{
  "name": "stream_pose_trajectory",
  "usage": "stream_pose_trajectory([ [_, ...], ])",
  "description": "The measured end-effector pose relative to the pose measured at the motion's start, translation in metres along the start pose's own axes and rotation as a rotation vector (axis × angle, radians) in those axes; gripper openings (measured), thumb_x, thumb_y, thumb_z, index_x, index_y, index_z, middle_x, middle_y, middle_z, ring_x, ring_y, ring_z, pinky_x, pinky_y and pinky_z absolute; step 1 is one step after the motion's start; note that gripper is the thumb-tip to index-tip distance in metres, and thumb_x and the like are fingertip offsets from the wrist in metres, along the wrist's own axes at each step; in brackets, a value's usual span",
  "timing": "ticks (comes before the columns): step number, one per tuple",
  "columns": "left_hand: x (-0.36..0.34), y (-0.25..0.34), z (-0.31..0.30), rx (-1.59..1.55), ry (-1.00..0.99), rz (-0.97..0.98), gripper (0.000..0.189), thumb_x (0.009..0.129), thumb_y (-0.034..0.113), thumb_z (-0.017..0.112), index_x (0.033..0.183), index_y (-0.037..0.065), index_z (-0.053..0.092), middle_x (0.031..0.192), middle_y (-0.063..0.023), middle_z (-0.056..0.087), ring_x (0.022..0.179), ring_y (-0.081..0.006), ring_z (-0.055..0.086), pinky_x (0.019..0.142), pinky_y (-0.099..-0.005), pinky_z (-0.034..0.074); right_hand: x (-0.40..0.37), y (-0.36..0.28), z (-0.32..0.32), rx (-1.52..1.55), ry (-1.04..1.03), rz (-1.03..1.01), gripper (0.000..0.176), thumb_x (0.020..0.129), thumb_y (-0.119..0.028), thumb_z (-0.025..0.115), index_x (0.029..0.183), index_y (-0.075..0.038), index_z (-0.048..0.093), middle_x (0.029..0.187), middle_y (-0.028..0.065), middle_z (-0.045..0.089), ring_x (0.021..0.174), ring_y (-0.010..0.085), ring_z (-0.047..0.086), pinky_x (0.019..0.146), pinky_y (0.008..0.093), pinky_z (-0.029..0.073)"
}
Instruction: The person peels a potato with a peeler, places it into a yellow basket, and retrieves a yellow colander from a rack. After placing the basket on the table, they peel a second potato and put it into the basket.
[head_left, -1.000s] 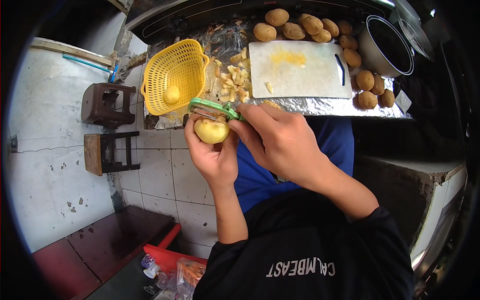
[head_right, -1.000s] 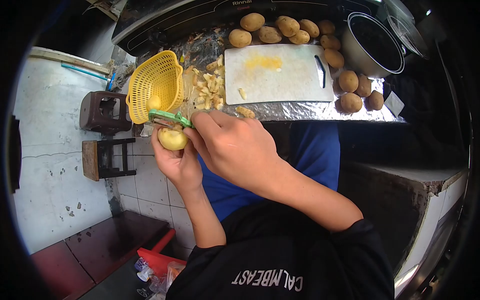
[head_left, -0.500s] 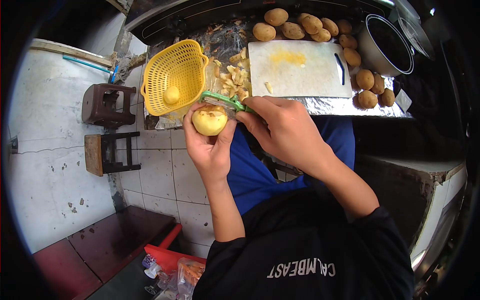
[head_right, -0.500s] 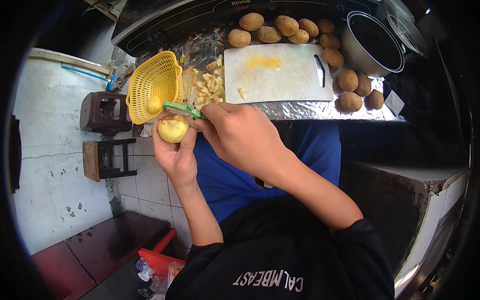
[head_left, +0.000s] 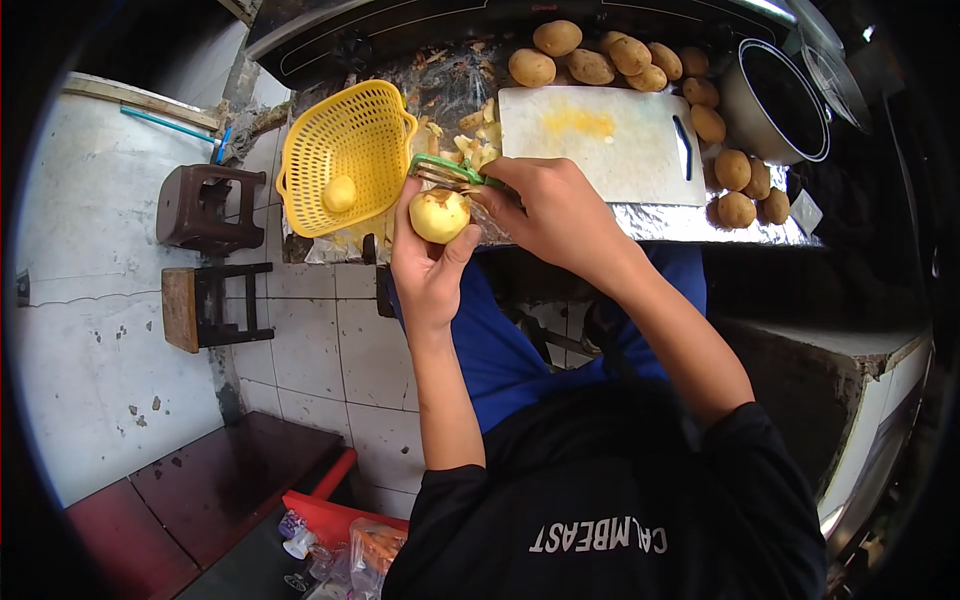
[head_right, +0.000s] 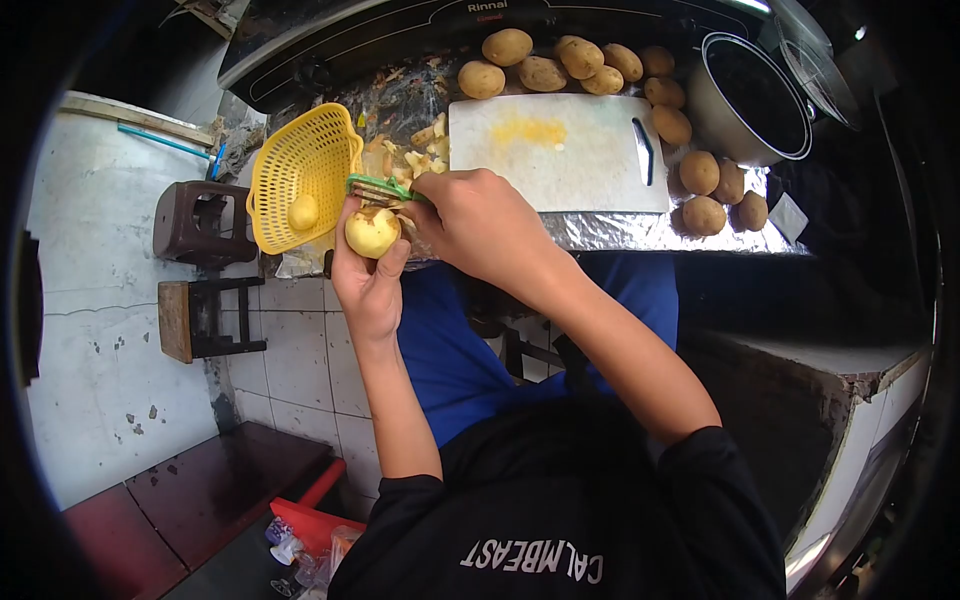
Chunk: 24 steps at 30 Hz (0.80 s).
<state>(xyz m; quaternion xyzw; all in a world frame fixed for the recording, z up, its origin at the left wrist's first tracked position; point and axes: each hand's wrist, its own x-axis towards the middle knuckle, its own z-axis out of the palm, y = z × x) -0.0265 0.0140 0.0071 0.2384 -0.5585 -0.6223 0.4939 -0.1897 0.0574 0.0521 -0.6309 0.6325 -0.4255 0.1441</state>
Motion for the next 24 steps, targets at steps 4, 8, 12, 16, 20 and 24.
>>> stream_pose_trajectory([
  [4, -0.001, -0.003, 0.0, 0.037, 0.013, -0.076, 0.069, 0.089, 0.007, 0.073, 0.144, -0.006, 0.034, 0.123, -0.0108, 0.056, 0.11, -0.0139, 0.055, 0.096, -0.0264, 0.046, 0.009, 0.01, 0.001, -0.158, 0.073, -0.016, 0.019, 0.084, -0.012, 0.07, 0.098, 0.0, 0.069, 0.081, 0.0168, 0.067, 0.07, 0.0355, 0.065, 0.064, 0.041, 0.052],
  [8, -0.007, -0.004, -0.001, 0.132, 0.046, -0.129, 0.068, 0.088, 0.008, 0.074, 0.143, -0.004, 0.036, 0.12, -0.0098, 0.058, 0.107, -0.0129, 0.056, 0.094, -0.0258, 0.047, 0.012, 0.024, 0.004, -0.259, 0.091, -0.059, 0.024, 0.082, -0.015, 0.071, 0.102, -0.002, 0.07, 0.088, 0.0134, 0.067, 0.076, 0.0344, 0.065, 0.068, 0.041, 0.053],
  [12, -0.011, -0.003, 0.0, 0.164, 0.053, -0.148, 0.066, 0.088, 0.007, 0.074, 0.142, -0.005, 0.039, 0.119, -0.0093, 0.058, 0.106, -0.0128, 0.057, 0.094, -0.0265, 0.048, 0.014, 0.02, -0.001, -0.284, 0.114, -0.075, 0.021, 0.082, -0.015, 0.069, 0.099, -0.002, 0.07, 0.085, 0.0155, 0.068, 0.076, 0.0345, 0.067, 0.066, 0.043, 0.054],
  [16, -0.01, 0.01, 0.002, 0.05, 0.029, -0.145, 0.066, 0.086, 0.002, 0.074, 0.142, -0.005, 0.039, 0.12, -0.0099, 0.058, 0.108, -0.0149, 0.057, 0.096, -0.0281, 0.047, 0.005, -0.002, -0.023, -0.025, -0.071, -0.049, 0.021, 0.087, -0.017, 0.068, 0.101, -0.002, 0.064, 0.076, 0.0167, 0.067, 0.067, 0.0378, 0.065, 0.062, 0.0448, 0.052],
  [20, -0.014, 0.022, 0.0, 0.013, 0.03, -0.118, 0.065, 0.085, -0.002, 0.074, 0.141, -0.005, 0.04, 0.122, -0.0118, 0.058, 0.111, -0.0174, 0.058, 0.097, -0.0298, 0.047, -0.023, -0.018, -0.035, -0.072, -0.085, -0.159, 0.023, 0.09, -0.021, 0.067, 0.103, -0.005, 0.058, 0.073, 0.0139, 0.066, 0.062, 0.0369, 0.064, 0.055, 0.0446, 0.05],
  [24, -0.012, 0.038, 0.008, 0.015, -0.026, -0.069, 0.057, 0.085, -0.004, 0.073, 0.134, -0.005, 0.044, 0.121, -0.0141, 0.059, 0.11, -0.0183, 0.059, 0.098, -0.0308, 0.048, -0.036, -0.027, -0.039, -0.081, -0.094, -0.22, 0.022, 0.089, -0.022, 0.067, 0.103, -0.007, 0.059, 0.071, 0.012, 0.063, 0.06, 0.0342, 0.063, 0.052, 0.0433, 0.049],
])
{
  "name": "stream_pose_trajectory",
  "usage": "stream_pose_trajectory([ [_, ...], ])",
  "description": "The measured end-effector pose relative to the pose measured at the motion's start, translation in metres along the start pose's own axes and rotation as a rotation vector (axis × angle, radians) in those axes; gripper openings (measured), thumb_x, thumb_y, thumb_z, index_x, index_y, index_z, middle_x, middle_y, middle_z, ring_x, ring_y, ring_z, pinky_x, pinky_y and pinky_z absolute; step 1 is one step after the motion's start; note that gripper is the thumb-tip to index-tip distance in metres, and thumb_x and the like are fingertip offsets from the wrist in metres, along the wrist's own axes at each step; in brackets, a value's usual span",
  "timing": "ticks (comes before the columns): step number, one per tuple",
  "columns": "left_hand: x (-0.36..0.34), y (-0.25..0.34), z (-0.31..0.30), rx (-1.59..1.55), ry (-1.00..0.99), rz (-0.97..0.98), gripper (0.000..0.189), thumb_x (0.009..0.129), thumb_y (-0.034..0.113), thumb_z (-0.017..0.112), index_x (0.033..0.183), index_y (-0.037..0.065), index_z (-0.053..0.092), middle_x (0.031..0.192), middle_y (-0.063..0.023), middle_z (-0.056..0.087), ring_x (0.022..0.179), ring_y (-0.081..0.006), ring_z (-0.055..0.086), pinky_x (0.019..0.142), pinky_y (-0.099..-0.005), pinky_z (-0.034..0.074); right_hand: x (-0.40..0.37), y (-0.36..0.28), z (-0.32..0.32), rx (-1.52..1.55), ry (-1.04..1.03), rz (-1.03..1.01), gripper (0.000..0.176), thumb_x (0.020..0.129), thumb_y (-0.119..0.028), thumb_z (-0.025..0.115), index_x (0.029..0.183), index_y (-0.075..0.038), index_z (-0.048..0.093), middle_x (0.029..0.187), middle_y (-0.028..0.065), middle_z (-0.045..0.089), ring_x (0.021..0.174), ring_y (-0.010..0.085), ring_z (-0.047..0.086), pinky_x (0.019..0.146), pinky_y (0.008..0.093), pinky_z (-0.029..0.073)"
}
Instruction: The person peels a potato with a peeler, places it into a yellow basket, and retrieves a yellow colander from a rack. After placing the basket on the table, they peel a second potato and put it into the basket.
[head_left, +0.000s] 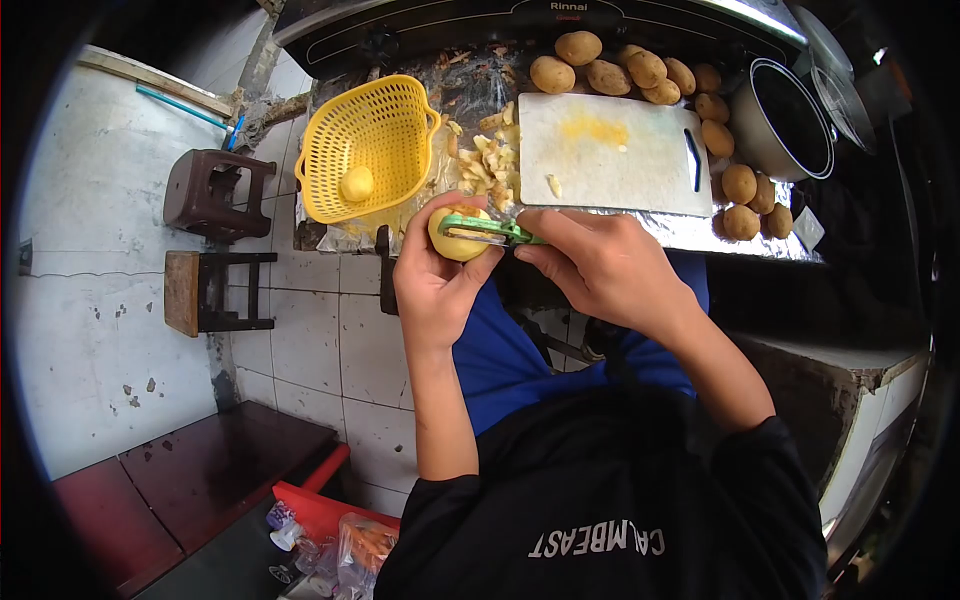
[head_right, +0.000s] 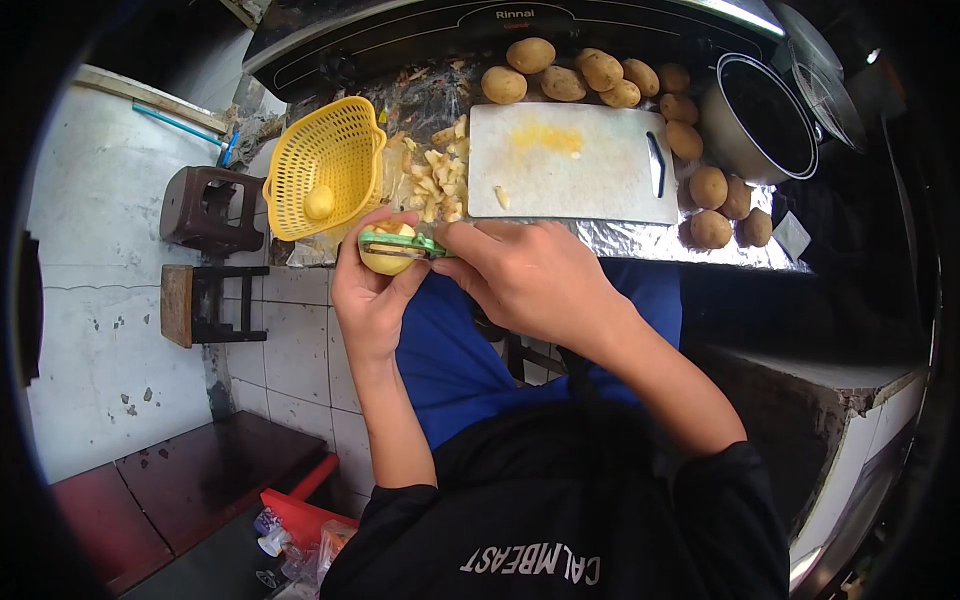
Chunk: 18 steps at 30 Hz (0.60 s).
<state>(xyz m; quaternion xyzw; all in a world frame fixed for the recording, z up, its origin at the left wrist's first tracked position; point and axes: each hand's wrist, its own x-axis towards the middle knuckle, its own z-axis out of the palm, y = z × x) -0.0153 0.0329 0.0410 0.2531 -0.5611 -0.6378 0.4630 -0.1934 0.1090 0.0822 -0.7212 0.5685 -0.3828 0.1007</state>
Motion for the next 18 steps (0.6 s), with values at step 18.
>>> stream_pose_trajectory([
  [18, -0.011, -0.001, 0.012, 0.119, 0.148, 0.285, 0.059, 0.086, 0.007, 0.076, 0.132, -0.006, 0.041, 0.125, -0.0194, 0.058, 0.106, -0.0206, 0.062, 0.091, -0.0314, 0.053, 0.0, -0.041, 0.003, 0.158, 0.049, 0.153, 0.017, 0.091, -0.014, 0.064, 0.093, -0.003, 0.051, 0.067, 0.0157, 0.061, 0.059, 0.0369, 0.062, 0.051, 0.0447, 0.049],
])
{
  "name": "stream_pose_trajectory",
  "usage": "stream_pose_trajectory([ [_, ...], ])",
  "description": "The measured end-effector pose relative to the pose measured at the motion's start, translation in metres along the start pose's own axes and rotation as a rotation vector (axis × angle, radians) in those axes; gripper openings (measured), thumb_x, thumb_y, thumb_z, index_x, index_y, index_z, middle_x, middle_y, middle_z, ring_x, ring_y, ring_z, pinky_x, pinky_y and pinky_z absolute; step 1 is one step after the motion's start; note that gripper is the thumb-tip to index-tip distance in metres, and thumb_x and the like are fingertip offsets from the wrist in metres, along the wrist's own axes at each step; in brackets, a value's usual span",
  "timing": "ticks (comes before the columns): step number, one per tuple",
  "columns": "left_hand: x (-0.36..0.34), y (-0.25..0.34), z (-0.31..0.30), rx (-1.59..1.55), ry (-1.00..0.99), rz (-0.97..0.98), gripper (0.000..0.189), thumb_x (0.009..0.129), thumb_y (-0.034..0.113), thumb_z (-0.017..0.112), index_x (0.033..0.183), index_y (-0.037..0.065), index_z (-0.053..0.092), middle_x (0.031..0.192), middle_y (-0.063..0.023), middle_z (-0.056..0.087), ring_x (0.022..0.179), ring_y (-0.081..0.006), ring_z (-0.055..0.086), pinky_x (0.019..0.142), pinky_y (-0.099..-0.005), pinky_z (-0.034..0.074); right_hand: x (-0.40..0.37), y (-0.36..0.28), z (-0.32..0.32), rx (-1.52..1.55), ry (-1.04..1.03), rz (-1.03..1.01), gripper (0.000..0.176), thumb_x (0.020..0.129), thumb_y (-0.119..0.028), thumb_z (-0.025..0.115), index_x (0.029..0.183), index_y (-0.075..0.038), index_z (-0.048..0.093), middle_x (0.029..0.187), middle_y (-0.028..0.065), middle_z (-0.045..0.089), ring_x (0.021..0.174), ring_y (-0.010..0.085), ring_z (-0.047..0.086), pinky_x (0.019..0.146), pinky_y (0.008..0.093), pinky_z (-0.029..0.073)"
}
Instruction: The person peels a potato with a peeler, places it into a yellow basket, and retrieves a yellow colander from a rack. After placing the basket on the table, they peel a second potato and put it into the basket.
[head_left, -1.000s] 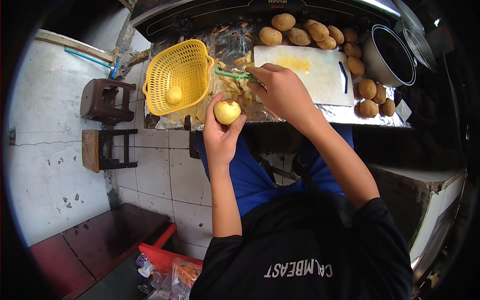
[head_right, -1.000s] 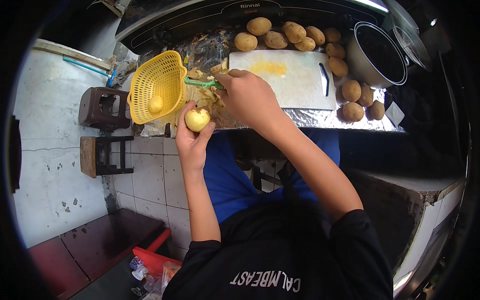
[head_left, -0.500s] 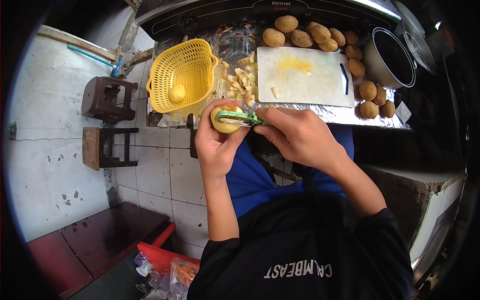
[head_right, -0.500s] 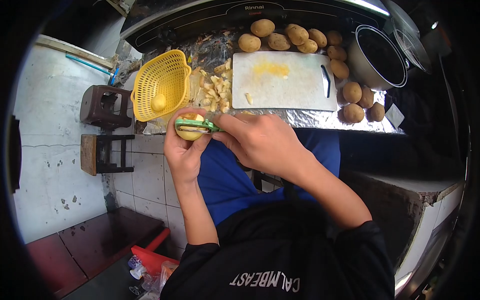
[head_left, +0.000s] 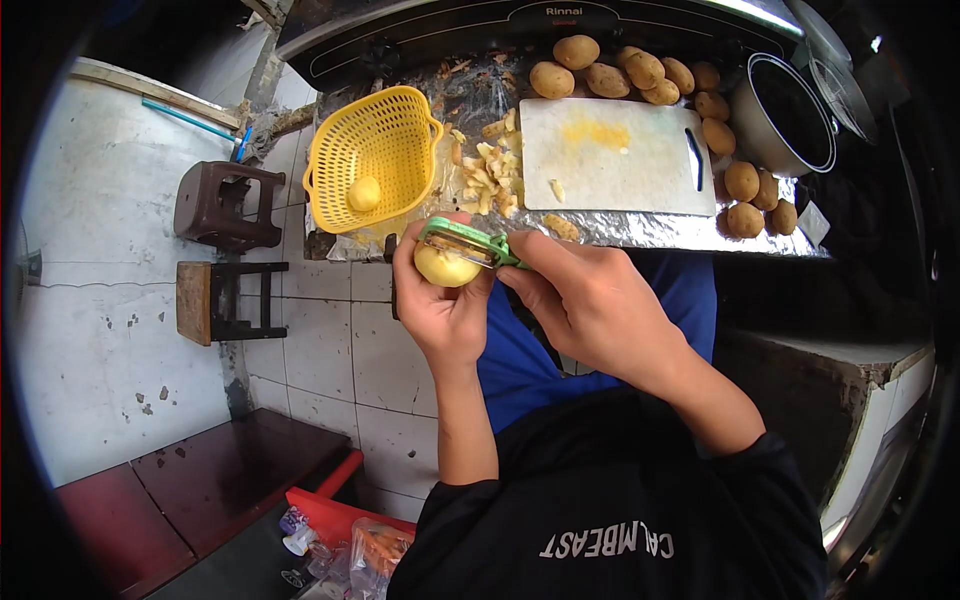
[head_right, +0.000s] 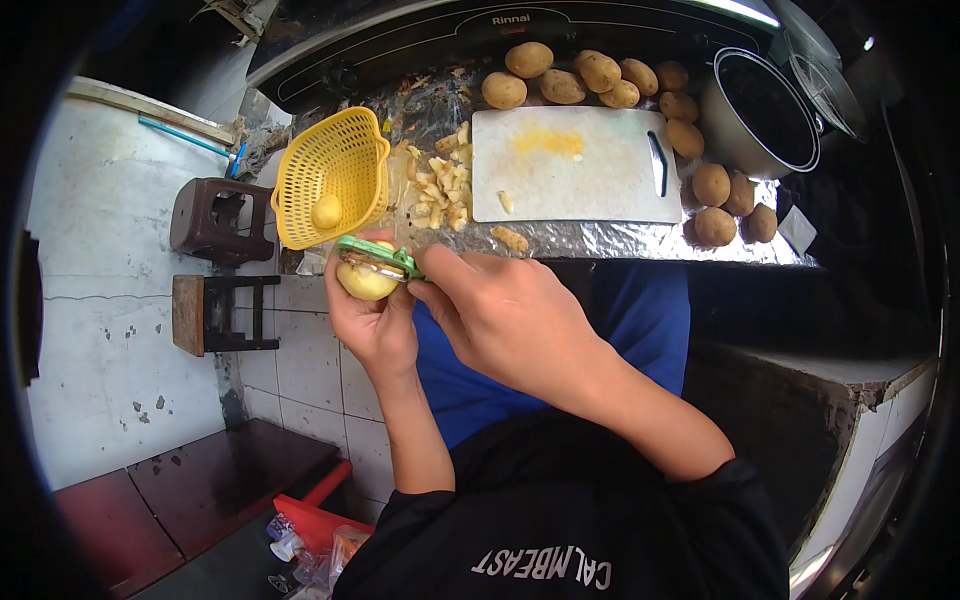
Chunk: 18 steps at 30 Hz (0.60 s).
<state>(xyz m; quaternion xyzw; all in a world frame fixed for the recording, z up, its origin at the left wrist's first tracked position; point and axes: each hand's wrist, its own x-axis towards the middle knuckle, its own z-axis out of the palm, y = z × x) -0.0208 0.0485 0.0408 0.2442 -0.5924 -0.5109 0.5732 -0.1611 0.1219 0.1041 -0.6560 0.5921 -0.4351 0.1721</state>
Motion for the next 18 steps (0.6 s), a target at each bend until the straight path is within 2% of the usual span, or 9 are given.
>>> stream_pose_trajectory([
  [3, -0.006, 0.002, 0.006, -0.005, 0.065, -0.049, 0.059, 0.086, 0.002, 0.074, 0.134, -0.007, 0.039, 0.127, -0.021, 0.058, 0.111, -0.0225, 0.061, 0.094, -0.033, 0.053, 0.008, -0.01, 0.001, 0.011, 0.009, 0.022, 0.016, 0.091, -0.013, 0.063, 0.093, -0.002, 0.051, 0.067, 0.0159, 0.061, 0.059, 0.0368, 0.062, 0.051, 0.0447, 0.049],
  [4, -0.005, 0.001, 0.003, 0.049, 0.069, -0.021, 0.06, 0.086, -0.003, 0.07, 0.136, -0.006, 0.037, 0.129, -0.0222, 0.057, 0.114, -0.0236, 0.06, 0.096, -0.0338, 0.052, 0.01, -0.013, 0.002, 0.036, -0.003, 0.036, 0.015, 0.091, -0.012, 0.063, 0.092, -0.002, 0.051, 0.067, 0.016, 0.06, 0.06, 0.0367, 0.063, 0.051, 0.0445, 0.049],
  [5, -0.006, -0.001, 0.001, 0.089, 0.071, -0.033, 0.061, 0.085, -0.007, 0.068, 0.137, -0.006, 0.036, 0.128, -0.0204, 0.057, 0.113, -0.0222, 0.061, 0.096, -0.0331, 0.052, 0.012, -0.015, 0.002, 0.045, 0.002, -0.004, 0.015, 0.091, -0.012, 0.063, 0.092, -0.002, 0.051, 0.067, 0.016, 0.06, 0.06, 0.0367, 0.063, 0.051, 0.0445, 0.049],
  [8, -0.01, 0.001, 0.004, -0.03, 0.101, -0.076, 0.06, 0.085, -0.009, 0.068, 0.136, -0.006, 0.037, 0.125, -0.0162, 0.056, 0.111, -0.0201, 0.06, 0.095, -0.0314, 0.051, 0.01, -0.021, 0.0, -0.002, -0.001, 0.056, 0.015, 0.092, -0.01, 0.063, 0.091, -0.002, 0.05, 0.069, 0.0167, 0.059, 0.06, 0.0373, 0.063, 0.052, 0.0445, 0.049],
  [13, -0.011, 0.006, 0.002, 0.116, 0.083, 0.001, 0.058, 0.084, -0.01, 0.069, 0.135, -0.007, 0.04, 0.121, -0.016, 0.059, 0.107, -0.0189, 0.062, 0.092, -0.0307, 0.052, 0.009, -0.025, 0.0, -0.039, -0.02, 0.058, 0.016, 0.091, -0.009, 0.063, 0.09, -0.002, 0.05, 0.069, 0.0171, 0.059, 0.061, 0.0382, 0.063, 0.051, 0.0446, 0.049],
  [15, -0.008, 0.009, 0.001, 0.066, 0.162, -0.021, 0.056, 0.084, -0.008, 0.07, 0.133, -0.006, 0.042, 0.119, -0.0158, 0.06, 0.106, -0.0186, 0.063, 0.091, -0.0302, 0.052, 0.008, -0.026, 0.003, -0.047, -0.003, 0.047, 0.016, 0.091, -0.009, 0.063, 0.09, -0.002, 0.05, 0.069, 0.0173, 0.059, 0.061, 0.0385, 0.063, 0.051, 0.0447, 0.049],
  [17, -0.011, 0.009, -0.004, 0.143, 0.125, -0.035, 0.058, 0.086, -0.007, 0.07, 0.134, -0.006, 0.038, 0.125, -0.0168, 0.056, 0.109, -0.0202, 0.061, 0.094, -0.0309, 0.052, 0.003, -0.027, 0.004, -0.026, 0.041, 0.041, 0.015, 0.091, -0.009, 0.063, 0.09, -0.001, 0.05, 0.066, 0.018, 0.058, 0.06, 0.0391, 0.062, 0.051, 0.0454, 0.049],
  [18, -0.012, 0.009, -0.002, 0.163, 0.065, 0.03, 0.057, 0.086, -0.005, 0.07, 0.134, -0.005, 0.039, 0.125, -0.0166, 0.055, 0.109, -0.0199, 0.061, 0.094, -0.0309, 0.052, 0.005, -0.026, 0.003, -0.031, 0.042, 0.04, 0.015, 0.091, -0.009, 0.063, 0.09, -0.001, 0.05, 0.066, 0.018, 0.058, 0.06, 0.0391, 0.062, 0.051, 0.0454, 0.049],
])
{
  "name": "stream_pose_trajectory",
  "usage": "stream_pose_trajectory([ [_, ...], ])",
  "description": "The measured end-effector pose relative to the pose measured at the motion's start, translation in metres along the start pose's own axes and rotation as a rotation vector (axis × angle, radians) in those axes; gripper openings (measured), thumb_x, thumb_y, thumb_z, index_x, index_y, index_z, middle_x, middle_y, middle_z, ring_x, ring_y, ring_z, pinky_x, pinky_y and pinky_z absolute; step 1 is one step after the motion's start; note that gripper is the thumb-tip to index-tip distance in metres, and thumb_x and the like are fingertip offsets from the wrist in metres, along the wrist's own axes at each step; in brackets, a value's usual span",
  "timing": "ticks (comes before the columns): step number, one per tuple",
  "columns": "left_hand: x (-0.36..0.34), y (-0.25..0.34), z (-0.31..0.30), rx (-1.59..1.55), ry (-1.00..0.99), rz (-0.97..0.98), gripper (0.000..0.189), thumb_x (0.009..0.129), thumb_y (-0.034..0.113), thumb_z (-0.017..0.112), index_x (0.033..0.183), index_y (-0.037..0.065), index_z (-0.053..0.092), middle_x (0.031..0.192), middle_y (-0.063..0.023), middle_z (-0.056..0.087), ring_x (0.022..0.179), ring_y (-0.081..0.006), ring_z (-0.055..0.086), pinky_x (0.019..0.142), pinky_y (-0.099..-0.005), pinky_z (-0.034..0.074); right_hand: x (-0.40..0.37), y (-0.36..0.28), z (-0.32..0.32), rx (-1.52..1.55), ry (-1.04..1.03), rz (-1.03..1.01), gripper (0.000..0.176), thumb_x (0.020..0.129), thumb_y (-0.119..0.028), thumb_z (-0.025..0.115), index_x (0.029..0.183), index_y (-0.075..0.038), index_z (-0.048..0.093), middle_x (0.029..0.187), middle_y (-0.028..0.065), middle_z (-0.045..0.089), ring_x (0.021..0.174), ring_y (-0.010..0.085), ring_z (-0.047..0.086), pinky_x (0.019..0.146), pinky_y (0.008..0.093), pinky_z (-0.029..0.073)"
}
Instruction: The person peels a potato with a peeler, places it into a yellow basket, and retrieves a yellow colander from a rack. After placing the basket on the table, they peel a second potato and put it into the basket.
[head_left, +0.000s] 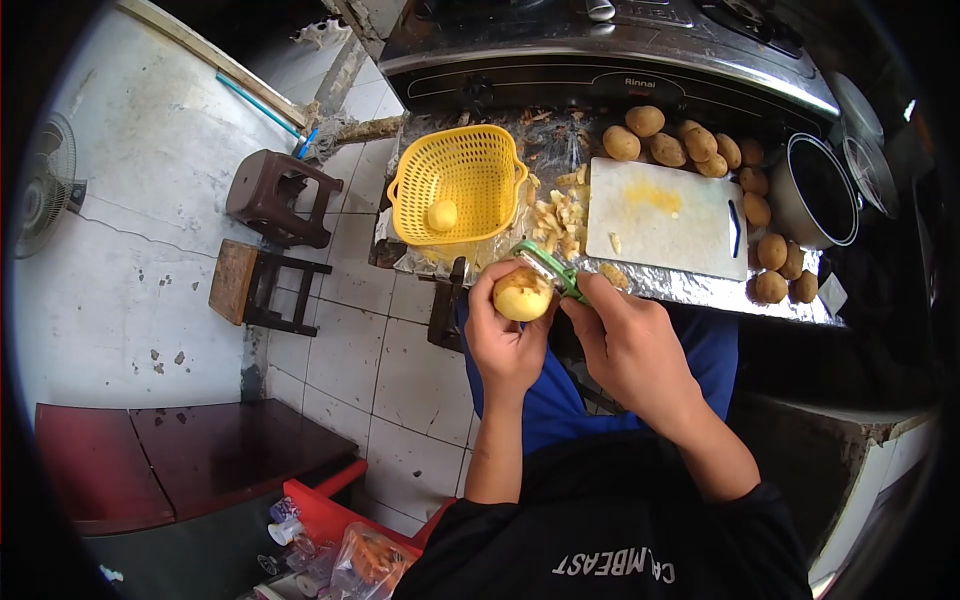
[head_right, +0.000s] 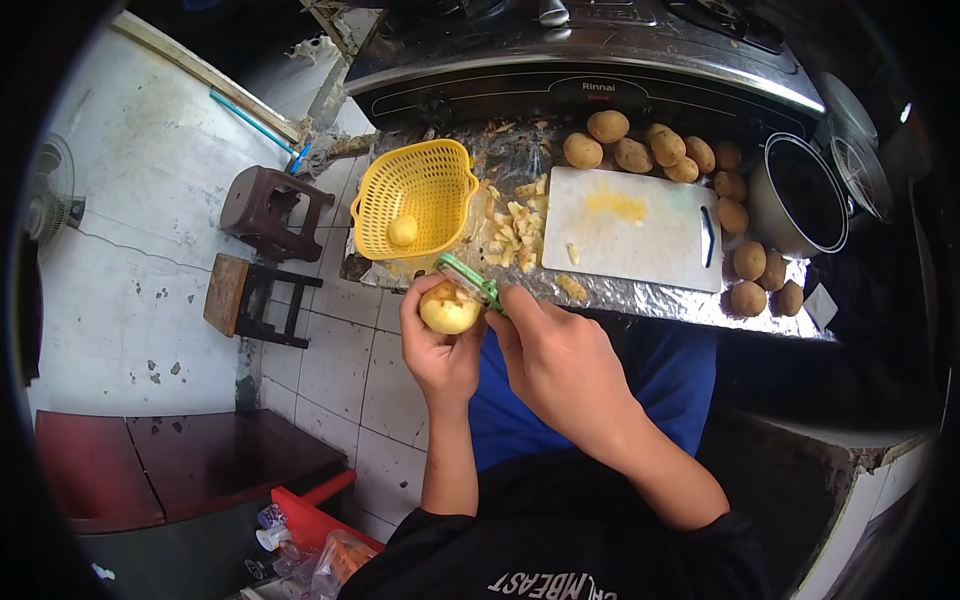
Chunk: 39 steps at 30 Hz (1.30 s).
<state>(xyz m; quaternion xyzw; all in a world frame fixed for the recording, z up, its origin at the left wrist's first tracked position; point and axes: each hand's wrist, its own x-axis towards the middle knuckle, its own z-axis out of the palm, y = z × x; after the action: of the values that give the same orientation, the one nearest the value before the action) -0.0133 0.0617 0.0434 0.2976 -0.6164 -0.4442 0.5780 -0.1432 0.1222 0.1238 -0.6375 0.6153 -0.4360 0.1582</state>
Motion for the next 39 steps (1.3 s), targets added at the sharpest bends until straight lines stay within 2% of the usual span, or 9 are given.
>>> stream_pose_trajectory([
  [15, 0.011, -0.006, 0.004, -0.091, -0.036, -0.003, 0.053, 0.087, 0.002, 0.074, 0.13, -0.005, 0.044, 0.117, -0.0127, 0.059, 0.104, -0.0165, 0.061, 0.092, -0.0298, 0.051, 0.011, 0.022, 0.002, 0.016, -0.047, 0.055, 0.016, 0.093, -0.012, 0.06, 0.089, 0.0, 0.05, 0.065, 0.0212, 0.06, 0.061, 0.0424, 0.062, 0.056, 0.049, 0.05],
  [23, 0.014, -0.021, 0.01, -0.189, -0.064, -0.094, 0.053, 0.088, 0.0, 0.072, 0.132, -0.002, 0.042, 0.122, -0.0153, 0.058, 0.103, -0.0185, 0.063, 0.091, -0.0299, 0.052, 0.023, 0.05, 0.006, -0.019, -0.05, 0.07, 0.014, 0.09, -0.012, 0.062, 0.09, 0.0, 0.053, 0.066, 0.0209, 0.062, 0.062, 0.041, 0.063, 0.057, 0.0491, 0.05],
  [25, 0.016, -0.028, 0.01, -0.265, -0.048, -0.123, 0.052, 0.088, 0.0, 0.071, 0.132, -0.001, 0.041, 0.123, -0.0161, 0.058, 0.103, -0.0195, 0.064, 0.09, -0.0301, 0.053, 0.032, 0.068, 0.014, -0.073, 0.089, 0.022, 0.013, 0.089, -0.012, 0.062, 0.093, -0.001, 0.056, 0.069, 0.0192, 0.063, 0.062, 0.0406, 0.064, 0.057, 0.0484, 0.051],
  [27, 0.018, -0.041, 0.004, -0.35, -0.076, -0.232, 0.051, 0.089, 0.001, 0.069, 0.132, 0.001, 0.042, 0.124, -0.0168, 0.058, 0.102, -0.0209, 0.065, 0.088, -0.0301, 0.054, 0.041, 0.092, 0.024, -0.234, 0.04, 0.097, 0.015, 0.087, -0.012, 0.063, 0.097, -0.002, 0.059, 0.076, 0.0166, 0.065, 0.07, 0.0383, 0.066, 0.061, 0.0459, 0.053],
  [29, 0.018, -0.044, 0.002, -0.402, -0.084, -0.258, 0.051, 0.09, 0.001, 0.069, 0.133, 0.001, 0.042, 0.123, -0.0159, 0.058, 0.099, -0.0207, 0.065, 0.086, -0.0296, 0.055, 0.046, 0.118, 0.03, -0.393, -0.045, -0.025, 0.018, 0.085, -0.013, 0.064, 0.099, -0.001, 0.062, 0.082, 0.0149, 0.066, 0.078, 0.0355, 0.067, 0.067, 0.0439, 0.055],
  [31, 0.017, -0.046, -0.001, -0.452, -0.085, -0.311, 0.051, 0.089, -0.001, 0.068, 0.133, 0.001, 0.043, 0.122, -0.0154, 0.059, 0.098, -0.0211, 0.065, 0.086, -0.0306, 0.055, 0.051, 0.117, 0.024, -0.375, -0.085, 0.032, 0.022, 0.084, -0.013, 0.064, 0.102, -0.001, 0.064, 0.089, 0.0144, 0.067, 0.084, 0.0335, 0.067, 0.071, 0.0425, 0.055],
  [33, 0.015, -0.046, -0.002, -0.502, -0.061, -0.344, 0.052, 0.088, -0.004, 0.067, 0.133, 0.001, 0.043, 0.121, -0.015, 0.059, 0.097, -0.0213, 0.064, 0.087, -0.0313, 0.055, 0.052, 0.116, 0.021, -0.336, 0.026, 0.028, 0.022, 0.083, -0.013, 0.064, 0.101, 0.0, 0.065, 0.091, 0.0155, 0.068, 0.083, 0.0336, 0.067, 0.072, 0.0427, 0.055],
  [37, 0.016, -0.038, 0.001, -0.561, -0.077, -0.388, 0.049, 0.087, -0.005, 0.067, 0.129, 0.002, 0.043, 0.122, -0.0165, 0.058, 0.106, -0.0241, 0.064, 0.092, -0.0336, 0.054, 0.053, 0.11, 0.012, -0.246, 0.058, 0.02, 0.019, 0.086, -0.014, 0.063, 0.098, 0.001, 0.065, 0.084, 0.0186, 0.067, 0.078, 0.0371, 0.066, 0.068, 0.0434, 0.053],
  [39, 0.017, -0.034, 0.0, -0.553, -0.089, -0.377, 0.048, 0.086, -0.005, 0.068, 0.126, 0.002, 0.043, 0.123, -0.0172, 0.058, 0.109, -0.0247, 0.063, 0.094, -0.0345, 0.053, 0.048, 0.091, -0.001, 0.079, -0.103, 0.275, 0.017, 0.091, -0.014, 0.062, 0.096, 0.002, 0.064, 0.076, 0.0224, 0.064, 0.073, 0.0414, 0.063, 0.064, 0.0449, 0.05],
])
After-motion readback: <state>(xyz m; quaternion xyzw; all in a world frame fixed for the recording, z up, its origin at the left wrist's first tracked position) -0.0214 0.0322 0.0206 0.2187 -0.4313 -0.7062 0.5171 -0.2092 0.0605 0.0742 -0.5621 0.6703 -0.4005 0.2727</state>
